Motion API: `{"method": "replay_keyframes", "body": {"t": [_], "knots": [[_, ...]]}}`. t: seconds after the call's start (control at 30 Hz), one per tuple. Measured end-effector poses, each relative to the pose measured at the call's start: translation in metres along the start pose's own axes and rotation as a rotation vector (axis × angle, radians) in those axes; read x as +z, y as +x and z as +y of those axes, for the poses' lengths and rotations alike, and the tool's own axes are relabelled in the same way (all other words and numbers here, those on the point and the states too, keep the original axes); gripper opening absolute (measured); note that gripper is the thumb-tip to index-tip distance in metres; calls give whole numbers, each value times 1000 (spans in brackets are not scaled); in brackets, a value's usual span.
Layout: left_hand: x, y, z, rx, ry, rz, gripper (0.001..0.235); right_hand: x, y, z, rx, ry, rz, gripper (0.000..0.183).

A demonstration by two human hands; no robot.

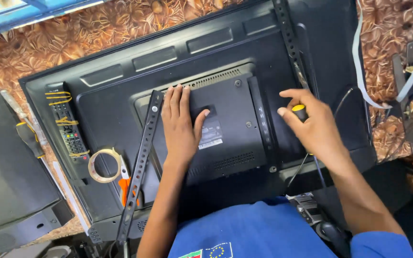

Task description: The person attaches a metal stand to the back of a television using a screwdriver. They align the stand, insert screws, and tighten them to secure the bracket to the TV.

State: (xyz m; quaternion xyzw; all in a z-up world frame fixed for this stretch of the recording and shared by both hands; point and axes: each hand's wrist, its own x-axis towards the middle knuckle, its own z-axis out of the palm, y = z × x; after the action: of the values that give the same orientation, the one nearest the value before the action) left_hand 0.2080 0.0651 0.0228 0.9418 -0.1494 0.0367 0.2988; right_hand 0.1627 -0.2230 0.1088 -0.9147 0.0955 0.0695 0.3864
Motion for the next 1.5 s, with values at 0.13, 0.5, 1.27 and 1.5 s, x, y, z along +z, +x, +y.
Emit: {"method": "replay_keyframes", "body": {"t": [0.13,0.5,1.27,1.5], "knots": [[8,-3,-10,-35,22,-34,71,35,16,3,56,32,-26,45],[13,0,-19,-56,13,-5,74,87,68,-9,-197,-63,4,51],[15,25,3,58,-4,-193,60,93,75,9,-87,-5,16,68],[26,24,0,113,116,-240,77,66,72,21,50,180,-29,62]]}}
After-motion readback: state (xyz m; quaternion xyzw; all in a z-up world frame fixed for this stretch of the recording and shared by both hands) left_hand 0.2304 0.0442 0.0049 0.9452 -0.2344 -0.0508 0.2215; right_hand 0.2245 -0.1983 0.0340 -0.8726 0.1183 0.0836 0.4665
